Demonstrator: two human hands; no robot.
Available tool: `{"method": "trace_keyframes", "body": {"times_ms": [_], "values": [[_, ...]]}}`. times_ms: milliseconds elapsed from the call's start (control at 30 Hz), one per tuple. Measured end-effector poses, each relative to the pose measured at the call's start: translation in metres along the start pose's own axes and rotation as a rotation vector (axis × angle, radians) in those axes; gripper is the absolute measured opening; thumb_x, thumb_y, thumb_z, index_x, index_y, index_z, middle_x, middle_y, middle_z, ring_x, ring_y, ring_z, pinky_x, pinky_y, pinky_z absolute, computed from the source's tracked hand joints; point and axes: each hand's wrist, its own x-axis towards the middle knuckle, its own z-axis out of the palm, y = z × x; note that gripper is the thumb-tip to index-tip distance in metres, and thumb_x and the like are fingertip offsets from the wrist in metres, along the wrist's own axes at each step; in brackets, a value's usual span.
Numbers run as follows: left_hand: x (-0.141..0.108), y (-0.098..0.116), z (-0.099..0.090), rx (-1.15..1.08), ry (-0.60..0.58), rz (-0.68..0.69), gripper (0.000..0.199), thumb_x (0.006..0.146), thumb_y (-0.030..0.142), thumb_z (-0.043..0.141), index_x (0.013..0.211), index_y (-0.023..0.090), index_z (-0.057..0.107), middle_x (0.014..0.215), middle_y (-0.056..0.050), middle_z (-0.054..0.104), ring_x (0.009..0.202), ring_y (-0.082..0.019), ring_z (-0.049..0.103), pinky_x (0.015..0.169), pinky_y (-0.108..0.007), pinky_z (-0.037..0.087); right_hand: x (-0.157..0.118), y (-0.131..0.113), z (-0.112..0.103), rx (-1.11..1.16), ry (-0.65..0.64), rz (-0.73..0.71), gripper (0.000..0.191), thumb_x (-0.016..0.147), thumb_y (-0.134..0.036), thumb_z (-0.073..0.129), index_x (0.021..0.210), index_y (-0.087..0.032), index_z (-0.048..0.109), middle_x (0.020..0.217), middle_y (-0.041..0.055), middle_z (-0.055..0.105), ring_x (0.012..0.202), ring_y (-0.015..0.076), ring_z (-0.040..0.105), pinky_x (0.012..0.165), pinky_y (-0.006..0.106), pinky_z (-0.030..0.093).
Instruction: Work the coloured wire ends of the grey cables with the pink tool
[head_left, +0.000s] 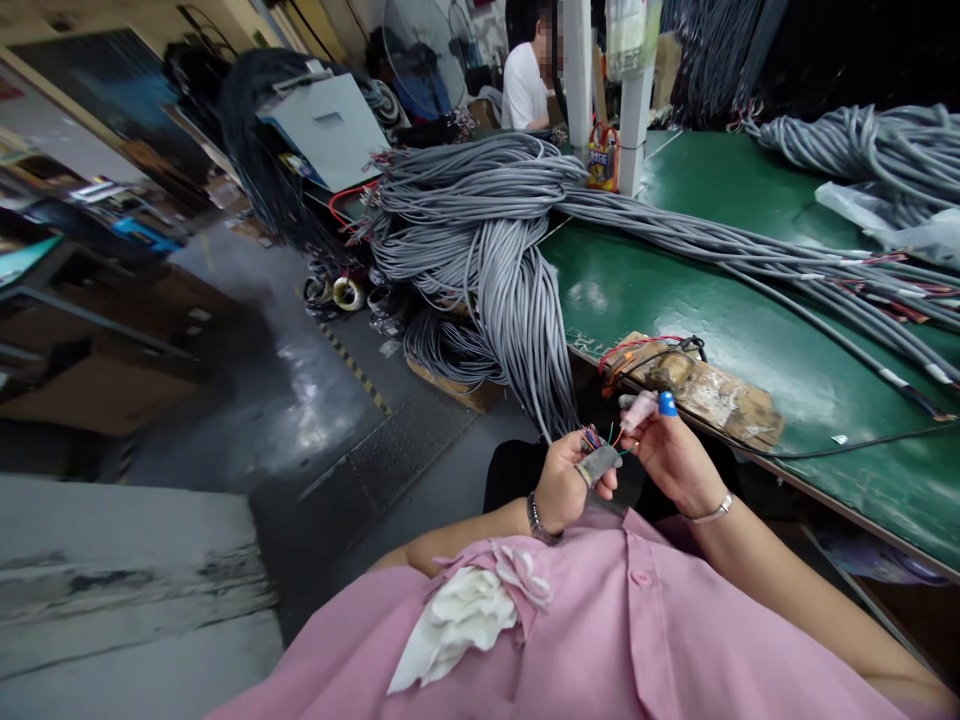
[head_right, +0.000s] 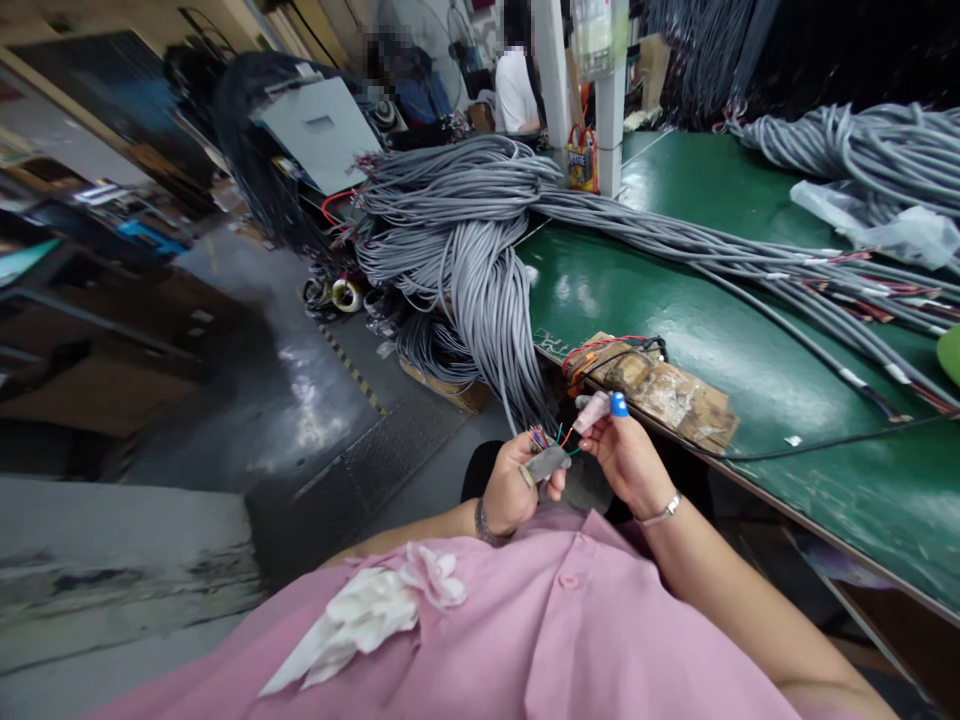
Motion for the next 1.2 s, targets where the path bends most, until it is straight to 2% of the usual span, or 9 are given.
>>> {"method": "trace_keyframes", "body": {"times_ms": [100,233,467,600,733,833,1000,1100,1200], "values": [[0.002,0.001,0.001,-0.016,0.013,0.021,0.032,0.074,0.044,0.069,0.074,0.014,0.057,0.053,0.001,0.060,0.038,-0.008,0.050,0.037,-0.019,0.039,-0.001,-0.001,0.002,-0.026,0.011,-0.016,0.035,0.081,-0.054,0.062,0.088,-0.020,0.070,0.080,0.0033,0.066,0.066,0.0136,0.056,0.058,0.025,0.046],[0.009,0.001,0.004,-0.033,0.025,-0.004,0.033,0.073,0.044,0.069,0.074,0.014,0.058,0.052,0.001,0.059,0.038,-0.008,0.049,0.037,-0.019,0.039,0.000,0.001,0.001,-0.026,0.020,-0.024,0.036,0.082,-0.055,0.060,0.083,-0.020,0.070,0.076,0.0032,0.065,0.065,0.0137,0.055,0.056,0.025,0.046],[0.016,-0.003,0.007,0.004,0.006,-0.035,0.032,0.073,0.043,0.068,0.074,0.013,0.058,0.051,0.001,0.058,0.037,-0.008,0.049,0.036,-0.018,0.038,0.003,0.004,-0.001,-0.014,0.073,-0.056,0.033,0.078,-0.052,0.066,0.084,-0.020,0.070,0.077,0.0024,0.066,0.063,0.0135,0.055,0.061,0.027,0.046],[0.013,-0.005,0.004,-0.003,0.000,-0.048,0.033,0.072,0.044,0.069,0.074,0.013,0.058,0.051,0.001,0.059,0.037,-0.008,0.049,0.037,-0.019,0.039,0.002,0.004,-0.001,0.015,0.036,-0.023,0.035,0.080,-0.055,0.062,0.081,-0.021,0.069,0.079,0.0025,0.066,0.064,0.0137,0.055,0.058,0.026,0.046],[0.007,-0.003,-0.001,0.009,0.009,-0.029,0.035,0.072,0.047,0.069,0.073,0.014,0.057,0.053,0.000,0.059,0.039,-0.008,0.049,0.038,-0.020,0.040,0.000,-0.001,-0.001,0.052,-0.037,0.040,0.046,0.081,-0.065,0.052,0.080,-0.022,0.068,0.077,0.0030,0.065,0.064,0.0137,0.055,0.058,0.025,0.047],[0.004,0.006,-0.005,0.126,0.041,0.074,0.032,0.075,0.046,0.067,0.075,0.015,0.059,0.056,-0.001,0.059,0.042,-0.009,0.052,0.043,-0.021,0.042,-0.001,-0.005,-0.001,0.027,-0.051,0.076,0.044,0.079,-0.063,0.057,0.079,-0.020,0.068,0.077,0.0035,0.064,0.065,0.0135,0.056,0.058,0.024,0.048],[0.006,0.022,-0.010,0.499,0.105,0.340,0.022,0.076,0.037,0.068,0.071,0.017,0.064,0.061,-0.004,0.062,0.055,-0.012,0.055,0.057,-0.024,0.043,-0.001,-0.004,-0.001,0.018,0.011,0.031,0.028,0.081,-0.049,0.064,0.083,-0.020,0.068,0.076,0.0018,0.063,0.064,0.0117,0.054,0.056,0.022,0.048],[0.010,0.024,-0.010,0.635,0.122,0.464,0.013,0.073,0.030,0.070,0.068,0.018,0.066,0.061,-0.003,0.061,0.058,-0.013,0.054,0.063,-0.025,0.042,-0.002,-0.002,-0.001,-0.001,0.030,0.021,0.029,0.081,-0.050,0.064,0.081,-0.021,0.067,0.074,0.0008,0.063,0.063,0.0118,0.054,0.054,0.022,0.047],[0.014,0.021,-0.009,0.739,0.115,0.607,0.009,0.074,0.027,0.066,0.071,0.018,0.066,0.062,-0.002,0.061,0.058,-0.013,0.053,0.061,-0.024,0.041,-0.002,-0.001,-0.001,-0.051,0.047,0.004,0.028,0.078,-0.049,0.068,0.080,-0.021,0.067,0.070,-0.0003,0.063,0.061,0.0112,0.055,0.053,0.021,0.046]]}}
